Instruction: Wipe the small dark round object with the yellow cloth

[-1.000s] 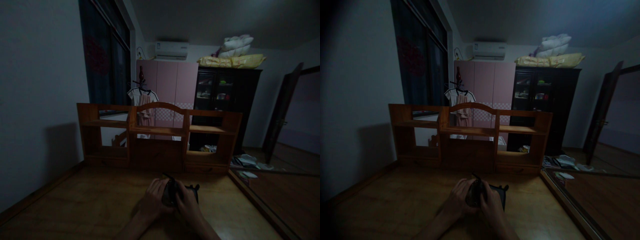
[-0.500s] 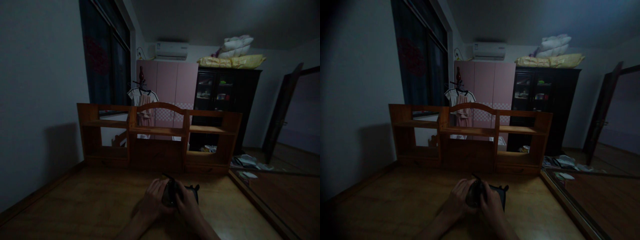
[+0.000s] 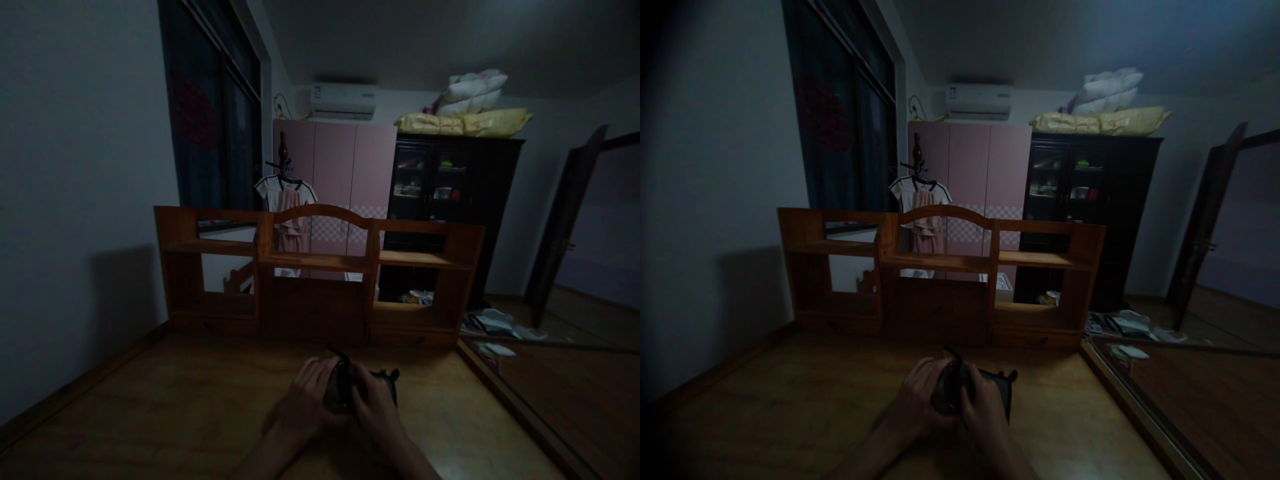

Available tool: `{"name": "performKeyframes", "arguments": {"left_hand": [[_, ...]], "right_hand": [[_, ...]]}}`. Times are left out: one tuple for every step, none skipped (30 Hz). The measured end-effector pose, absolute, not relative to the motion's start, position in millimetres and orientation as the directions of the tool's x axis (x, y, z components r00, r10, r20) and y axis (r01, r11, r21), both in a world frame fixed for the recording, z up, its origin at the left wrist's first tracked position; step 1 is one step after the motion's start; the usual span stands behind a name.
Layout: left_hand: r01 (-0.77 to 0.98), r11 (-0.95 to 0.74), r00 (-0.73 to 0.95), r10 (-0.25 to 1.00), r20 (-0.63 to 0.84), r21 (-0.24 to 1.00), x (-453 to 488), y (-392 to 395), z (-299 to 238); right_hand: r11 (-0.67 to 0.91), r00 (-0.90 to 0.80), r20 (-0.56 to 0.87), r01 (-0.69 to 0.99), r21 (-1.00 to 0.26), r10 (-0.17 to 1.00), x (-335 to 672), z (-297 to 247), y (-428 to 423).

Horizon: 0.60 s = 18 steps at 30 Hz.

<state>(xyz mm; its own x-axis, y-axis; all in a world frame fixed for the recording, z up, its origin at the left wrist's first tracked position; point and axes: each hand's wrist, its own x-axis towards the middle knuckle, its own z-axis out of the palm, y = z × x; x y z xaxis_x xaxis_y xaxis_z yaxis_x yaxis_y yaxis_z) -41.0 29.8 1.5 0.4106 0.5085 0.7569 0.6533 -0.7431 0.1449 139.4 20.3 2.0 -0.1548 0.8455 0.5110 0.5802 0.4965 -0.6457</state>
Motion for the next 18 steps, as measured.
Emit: {"name": "performKeyframes", "arguments": {"left_hand": [[0.651, -0.748, 0.415, 0.495, 0.764, 0.131, -41.0, 29.5, 2.5], [0.651, -0.750, 0.418, 0.484, 0.768, 0.119, -41.1, 29.2, 3.5], [0.650, -0.752, 0.421, 0.476, 0.772, 0.109, -41.3, 28.9, 4.6], [0.649, -0.754, 0.427, 0.469, 0.773, 0.099, -41.4, 28.5, 5.6], [0.645, -0.759, 0.442, 0.462, 0.769, 0.086, -41.6, 28.1, 6.6], [0.639, -0.766, 0.459, 0.453, 0.764, 0.070, -41.8, 27.7, 7.4], [0.634, -0.771, 0.477, 0.448, 0.757, 0.057, -42.1, 27.3, 8.1], [0.631, -0.774, 0.493, 0.444, 0.749, 0.044, -42.4, 27.1, 8.7], [0.631, -0.775, 0.505, 0.442, 0.741, 0.033, -42.7, 26.9, 9.0], [0.631, -0.775, 0.514, 0.441, 0.736, 0.023, -42.9, 26.7, 9.1], [0.633, -0.774, 0.519, 0.441, 0.733, 0.017, -43.1, 26.7, 9.1], [0.635, -0.772, 0.522, 0.443, 0.729, 0.014, -43.3, 26.6, 9.0], [0.636, -0.772, 0.527, 0.445, 0.724, 0.012, -43.3, 26.6, 8.8], [0.639, -0.769, 0.528, 0.451, 0.720, 0.013, -43.2, 26.7, 8.6], [0.644, -0.765, 0.524, 0.458, 0.718, 0.018, -43.1, 26.7, 8.4], [0.649, -0.761, 0.518, 0.464, 0.718, 0.023, -43.0, 26.8, 8.0], [0.654, -0.756, 0.513, 0.471, 0.718, 0.029, -43.0, 27.0, 7.7], [0.656, -0.754, 0.510, 0.475, 0.718, 0.033, -43.1, 27.4, 7.2]], "right_hand": [[0.497, -0.145, 0.517, 0.578, -0.647, 0.843, 139.3, 3.5, 20.2], [0.496, -0.137, 0.522, 0.577, -0.649, 0.842, 139.3, 4.7, 20.1], [0.495, -0.130, 0.525, 0.577, -0.650, 0.841, 139.5, 5.8, 20.0], [0.490, -0.123, 0.524, 0.579, -0.652, 0.843, 139.8, 6.5, 20.0], [0.479, -0.114, 0.520, 0.589, -0.651, 0.847, 140.2, 6.8, 20.0], [0.463, -0.103, 0.512, 0.605, -0.648, 0.852, 140.7, 6.9, 20.0], [0.443, -0.094, 0.503, 0.628, -0.640, 0.859, 141.2, 6.7, 19.8], [0.423, -0.083, 0.497, 0.656, -0.626, 0.864, 141.7, 6.2, 19.6], [0.405, -0.074, 0.494, 0.682, -0.609, 0.866, 142.0, 5.7, 19.3], [0.396, -0.074, 0.493, 0.702, -0.592, 0.867, 142.2, 5.1, 19.0], [0.398, -0.084, 0.492, 0.712, -0.579, 0.867, 142.2, 4.5, 18.6], [0.410, -0.103, 0.491, 0.710, -0.573, 0.865, 142.1, 4.0, 18.2], [0.427, -0.125, 0.490, 0.698, -0.574, 0.863, 141.8, 3.6, 17.9], [0.447, -0.148, 0.487, 0.678, -0.584, 0.861, 141.3, 3.2, 17.7], [0.462, -0.168, 0.481, 0.653, -0.600, 0.861, 140.6, 2.9, 17.6], [0.469, -0.173, 0.476, 0.628, -0.621, 0.862, 139.9, 2.6, 17.6], [0.466, -0.163, 0.472, 0.605, -0.646, 0.866, 139.0, 2.3, 18.0], [0.455, -0.140, 0.468, 0.582, -0.674, 0.872, 138.1, 2.0, 18.6]]}}
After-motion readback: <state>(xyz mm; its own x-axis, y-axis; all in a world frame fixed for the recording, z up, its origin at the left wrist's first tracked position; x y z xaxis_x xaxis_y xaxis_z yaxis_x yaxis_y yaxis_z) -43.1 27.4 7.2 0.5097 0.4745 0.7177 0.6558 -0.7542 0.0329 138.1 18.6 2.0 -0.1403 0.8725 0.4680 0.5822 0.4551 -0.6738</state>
